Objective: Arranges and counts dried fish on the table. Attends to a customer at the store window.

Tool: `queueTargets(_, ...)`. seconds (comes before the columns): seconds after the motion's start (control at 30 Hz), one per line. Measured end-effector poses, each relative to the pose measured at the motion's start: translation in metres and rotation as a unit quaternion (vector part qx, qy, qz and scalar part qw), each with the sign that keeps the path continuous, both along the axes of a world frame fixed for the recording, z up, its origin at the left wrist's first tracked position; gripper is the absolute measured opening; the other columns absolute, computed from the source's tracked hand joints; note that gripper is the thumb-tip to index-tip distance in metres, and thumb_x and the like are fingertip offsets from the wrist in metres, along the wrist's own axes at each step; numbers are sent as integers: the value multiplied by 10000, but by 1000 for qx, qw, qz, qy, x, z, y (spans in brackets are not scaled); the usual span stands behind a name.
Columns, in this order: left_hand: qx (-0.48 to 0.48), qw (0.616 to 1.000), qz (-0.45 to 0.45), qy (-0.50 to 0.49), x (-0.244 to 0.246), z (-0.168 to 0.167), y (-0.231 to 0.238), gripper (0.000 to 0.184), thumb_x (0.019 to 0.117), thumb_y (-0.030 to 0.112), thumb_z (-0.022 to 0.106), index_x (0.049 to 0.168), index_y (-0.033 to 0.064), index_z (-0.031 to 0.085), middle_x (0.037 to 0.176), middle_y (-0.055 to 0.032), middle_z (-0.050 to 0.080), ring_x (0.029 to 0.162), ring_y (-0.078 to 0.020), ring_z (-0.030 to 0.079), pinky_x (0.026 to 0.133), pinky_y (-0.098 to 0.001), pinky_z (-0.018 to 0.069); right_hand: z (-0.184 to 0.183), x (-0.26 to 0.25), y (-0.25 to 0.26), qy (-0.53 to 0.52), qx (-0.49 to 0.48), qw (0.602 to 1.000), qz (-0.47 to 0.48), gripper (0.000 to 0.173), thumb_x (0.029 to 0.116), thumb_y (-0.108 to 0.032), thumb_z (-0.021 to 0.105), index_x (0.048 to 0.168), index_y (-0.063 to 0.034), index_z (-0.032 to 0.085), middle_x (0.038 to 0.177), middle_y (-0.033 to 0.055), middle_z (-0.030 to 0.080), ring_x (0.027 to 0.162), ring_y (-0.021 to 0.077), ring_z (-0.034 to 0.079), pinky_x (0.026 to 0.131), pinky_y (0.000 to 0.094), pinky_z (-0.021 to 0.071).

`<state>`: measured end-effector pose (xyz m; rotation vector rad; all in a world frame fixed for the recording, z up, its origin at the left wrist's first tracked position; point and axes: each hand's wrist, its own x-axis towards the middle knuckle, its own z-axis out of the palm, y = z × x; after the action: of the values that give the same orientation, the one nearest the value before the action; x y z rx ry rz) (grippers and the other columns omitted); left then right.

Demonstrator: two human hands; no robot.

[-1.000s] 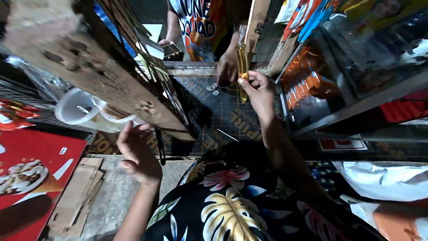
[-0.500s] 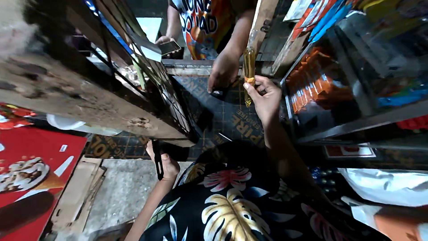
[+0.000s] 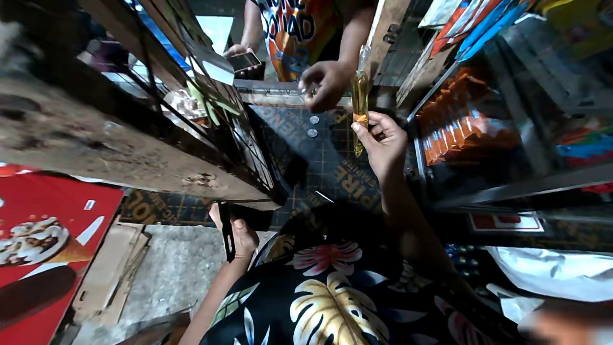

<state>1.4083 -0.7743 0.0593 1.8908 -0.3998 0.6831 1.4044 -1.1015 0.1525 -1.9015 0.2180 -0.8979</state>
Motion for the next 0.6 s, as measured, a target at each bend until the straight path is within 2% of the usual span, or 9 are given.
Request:
queueTargets(0.13, 26, 1000, 13, -8, 0, 0, 2, 981, 988, 765, 210, 1375, -109, 428, 1308, -244, 576, 1339, -205, 501, 1180, -423, 329, 0, 0, 0, 3, 1, 1000, -4, 311, 933, -202, 749, 1177, -14, 715, 1041, 52, 732, 754, -12, 616, 688, 145, 505)
queueTargets(0.2, 42, 999, 21, -13, 0, -1, 2, 992, 997, 753, 186, 1370, -130, 445, 1315, -277, 571, 1348, -232, 497, 1184, -433, 314, 0, 0, 0, 6, 3, 1000, -3, 323, 933, -211, 749, 1184, -11, 712, 1050, 54, 732, 760, -11, 613, 697, 150, 504)
queueTargets(0.43, 43, 999, 25, -19, 1, -4, 4, 975, 1002, 745, 202, 1332, -131, 473, 1302, -274, 570, 1350, -225, 485, 1189, -411, 296, 0, 0, -1, 26, 12, 1000, -12, 321, 935, -214, 749, 1181, -11, 716, 1087, 77, 732, 770, 2, 628, 703, 157, 516)
queueTargets(0.5, 44, 998, 25, -23, 2, -4, 4, 965, 1001, 746, 191, 1335, -112, 479, 1298, -259, 578, 1347, -220, 490, 1185, -406, 307, 1, 1, -1, 54, 28, 998, -14, 319, 940, -239, 745, 1183, -34, 719, 1092, 58, 737, 780, 8, 651, 716, 176, 540)
queueTargets(0.6, 49, 998, 28, -29, 3, -4, 4, 941, 1006, 738, 183, 1315, -95, 493, 1265, -244, 586, 1327, -220, 498, 1171, -404, 315, 1, 2, -2, 76, 43, 996, -23, 306, 939, -276, 747, 1164, -69, 731, 1028, 15, 751, 713, -4, 640, 674, 183, 537)
